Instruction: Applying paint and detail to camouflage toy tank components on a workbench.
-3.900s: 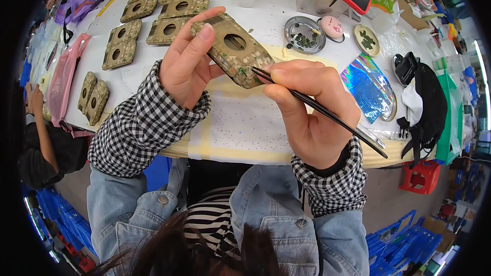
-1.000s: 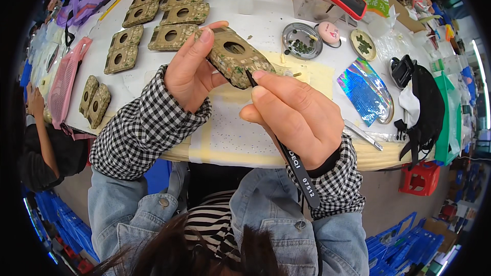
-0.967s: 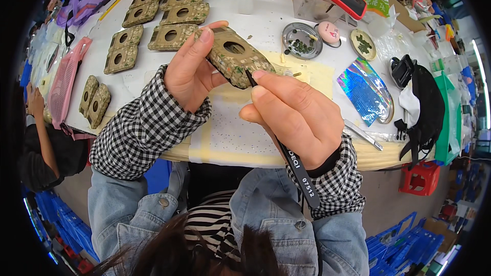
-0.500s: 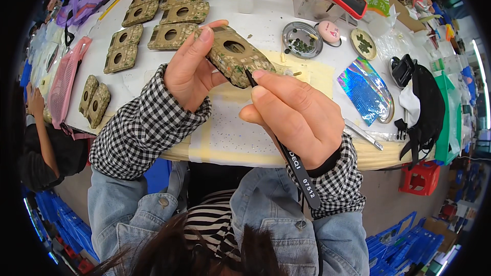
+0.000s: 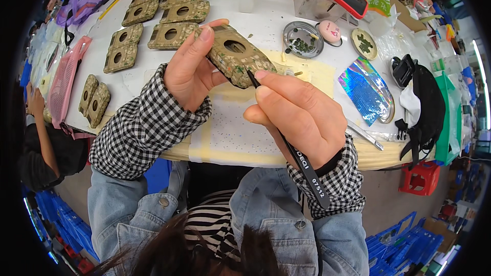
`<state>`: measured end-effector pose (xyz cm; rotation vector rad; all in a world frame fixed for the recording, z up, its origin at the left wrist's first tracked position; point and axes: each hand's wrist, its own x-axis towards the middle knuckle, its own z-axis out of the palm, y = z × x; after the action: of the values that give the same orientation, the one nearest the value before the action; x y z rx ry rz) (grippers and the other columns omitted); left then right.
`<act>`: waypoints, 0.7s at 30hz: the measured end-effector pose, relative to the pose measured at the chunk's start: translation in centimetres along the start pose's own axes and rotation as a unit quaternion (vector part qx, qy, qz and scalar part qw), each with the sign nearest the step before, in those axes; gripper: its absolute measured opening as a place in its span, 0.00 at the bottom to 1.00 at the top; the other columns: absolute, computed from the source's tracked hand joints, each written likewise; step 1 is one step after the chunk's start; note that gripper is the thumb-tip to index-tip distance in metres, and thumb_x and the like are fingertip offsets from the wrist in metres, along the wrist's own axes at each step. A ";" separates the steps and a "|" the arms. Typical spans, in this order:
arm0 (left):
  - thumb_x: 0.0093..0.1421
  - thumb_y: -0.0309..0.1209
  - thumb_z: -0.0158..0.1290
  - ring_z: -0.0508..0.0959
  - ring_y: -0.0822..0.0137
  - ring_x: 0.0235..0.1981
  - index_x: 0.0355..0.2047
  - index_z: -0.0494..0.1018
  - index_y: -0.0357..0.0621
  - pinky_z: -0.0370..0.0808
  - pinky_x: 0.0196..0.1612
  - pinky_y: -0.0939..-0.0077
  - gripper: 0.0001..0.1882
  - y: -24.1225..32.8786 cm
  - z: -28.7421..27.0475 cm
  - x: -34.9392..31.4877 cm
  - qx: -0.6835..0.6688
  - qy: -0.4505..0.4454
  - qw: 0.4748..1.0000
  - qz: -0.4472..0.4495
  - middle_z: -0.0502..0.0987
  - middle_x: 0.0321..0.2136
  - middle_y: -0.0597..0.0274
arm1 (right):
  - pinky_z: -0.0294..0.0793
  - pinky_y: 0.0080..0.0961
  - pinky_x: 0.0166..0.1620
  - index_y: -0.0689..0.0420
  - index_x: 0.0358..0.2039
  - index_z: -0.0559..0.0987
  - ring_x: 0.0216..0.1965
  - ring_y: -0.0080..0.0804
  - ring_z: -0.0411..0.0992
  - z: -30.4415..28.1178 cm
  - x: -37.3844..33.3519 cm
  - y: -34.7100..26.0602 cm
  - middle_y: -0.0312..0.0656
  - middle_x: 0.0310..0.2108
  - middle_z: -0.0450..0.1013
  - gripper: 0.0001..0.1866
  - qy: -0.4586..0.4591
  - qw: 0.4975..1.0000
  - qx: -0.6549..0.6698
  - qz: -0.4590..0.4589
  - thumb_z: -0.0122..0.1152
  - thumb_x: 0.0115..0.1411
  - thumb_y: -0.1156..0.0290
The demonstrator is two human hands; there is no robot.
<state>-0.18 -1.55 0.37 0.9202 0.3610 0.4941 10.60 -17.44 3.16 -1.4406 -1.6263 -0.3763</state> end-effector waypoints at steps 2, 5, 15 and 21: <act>0.59 0.44 0.51 0.73 0.70 0.44 0.53 0.58 0.39 0.79 0.39 0.74 0.28 -0.1 -0.1 0.1 -0.001 -0.002 1.000 0.000 0.70 0.42 0.60 | 0.75 0.25 0.35 0.58 0.37 0.71 0.33 0.40 0.77 0.0 0.1 -0.1 0.53 0.34 0.76 0.13 0.001 1.000 -0.009 0.000 0.60 0.56 0.65; 0.59 0.44 0.51 0.73 0.70 0.44 0.53 0.58 0.40 0.79 0.39 0.74 0.28 0.0 0.0 0.0 -0.003 0.001 1.000 0.001 0.70 0.42 0.60 | 0.75 0.25 0.35 0.58 0.37 0.71 0.33 0.39 0.76 0.1 0.0 0.0 0.52 0.33 0.76 0.13 0.007 1.000 -0.001 0.002 0.61 0.56 0.65; 0.60 0.43 0.51 0.73 0.70 0.44 0.52 0.59 0.40 0.79 0.39 0.73 0.27 -0.1 0.0 0.0 -0.005 0.001 1.000 0.002 0.70 0.42 0.60 | 0.75 0.24 0.35 0.58 0.37 0.71 0.32 0.39 0.77 0.2 0.0 0.0 0.52 0.33 0.76 0.13 0.006 1.000 -0.008 -0.004 0.61 0.55 0.65; 0.60 0.43 0.51 0.73 0.70 0.44 0.52 0.58 0.39 0.79 0.39 0.73 0.28 -0.1 0.0 0.1 -0.002 -0.001 1.000 0.004 0.71 0.42 0.60 | 0.75 0.25 0.35 0.58 0.37 0.71 0.32 0.39 0.77 0.2 0.0 0.0 0.52 0.33 0.76 0.13 0.005 1.000 -0.015 -0.005 0.61 0.56 0.65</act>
<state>-0.13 -1.52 0.29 0.9185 0.3541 0.5018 10.57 -17.30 3.07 -1.4519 -1.6272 -0.4144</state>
